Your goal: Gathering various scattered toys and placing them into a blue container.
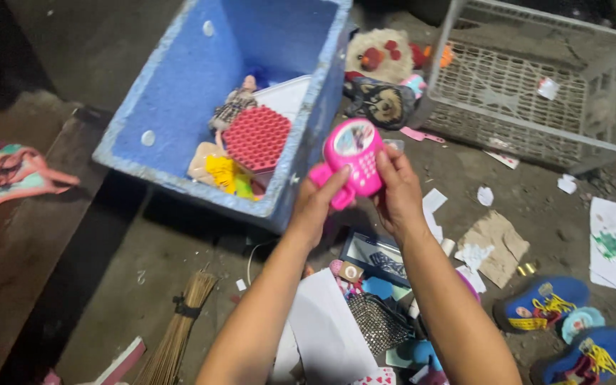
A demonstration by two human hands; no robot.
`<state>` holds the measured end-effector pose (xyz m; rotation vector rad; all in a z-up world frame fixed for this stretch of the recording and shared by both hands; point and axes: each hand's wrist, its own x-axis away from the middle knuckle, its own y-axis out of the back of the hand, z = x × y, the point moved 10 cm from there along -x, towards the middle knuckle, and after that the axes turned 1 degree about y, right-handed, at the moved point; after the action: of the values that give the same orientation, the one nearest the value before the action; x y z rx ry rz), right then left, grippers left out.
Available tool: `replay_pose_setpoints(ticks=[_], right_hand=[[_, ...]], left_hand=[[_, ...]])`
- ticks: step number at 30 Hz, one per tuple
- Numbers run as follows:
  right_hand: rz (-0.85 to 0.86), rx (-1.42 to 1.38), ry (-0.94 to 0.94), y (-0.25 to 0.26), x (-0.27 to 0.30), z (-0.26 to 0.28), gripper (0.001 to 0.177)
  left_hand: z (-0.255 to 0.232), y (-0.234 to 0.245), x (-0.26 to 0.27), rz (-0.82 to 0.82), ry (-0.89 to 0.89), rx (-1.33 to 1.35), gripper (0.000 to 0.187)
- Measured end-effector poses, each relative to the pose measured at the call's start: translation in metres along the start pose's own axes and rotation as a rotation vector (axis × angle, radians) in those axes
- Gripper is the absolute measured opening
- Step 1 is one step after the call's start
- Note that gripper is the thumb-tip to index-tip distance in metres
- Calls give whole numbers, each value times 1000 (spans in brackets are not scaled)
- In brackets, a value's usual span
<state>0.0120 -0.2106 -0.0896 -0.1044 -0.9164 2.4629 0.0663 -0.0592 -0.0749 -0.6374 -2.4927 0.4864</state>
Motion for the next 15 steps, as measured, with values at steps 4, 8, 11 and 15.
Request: replay_pose_setpoints(ticks=[4,8,11,15], right_hand=[[61,-56,42,-72,-2,24,39],[103,31,10,-130,-6,10,45],[213,202,118,-160,-15,-15,58],[250,495,254,-188,-11,-25,73]], left_hand=[[-67,-1,3,145,-284,19,36],[-113,33,9,-36,-334,91,34],[-140,75,7,-138,-416,142,38],[-146,126,-1,-278,-484,183,33]])
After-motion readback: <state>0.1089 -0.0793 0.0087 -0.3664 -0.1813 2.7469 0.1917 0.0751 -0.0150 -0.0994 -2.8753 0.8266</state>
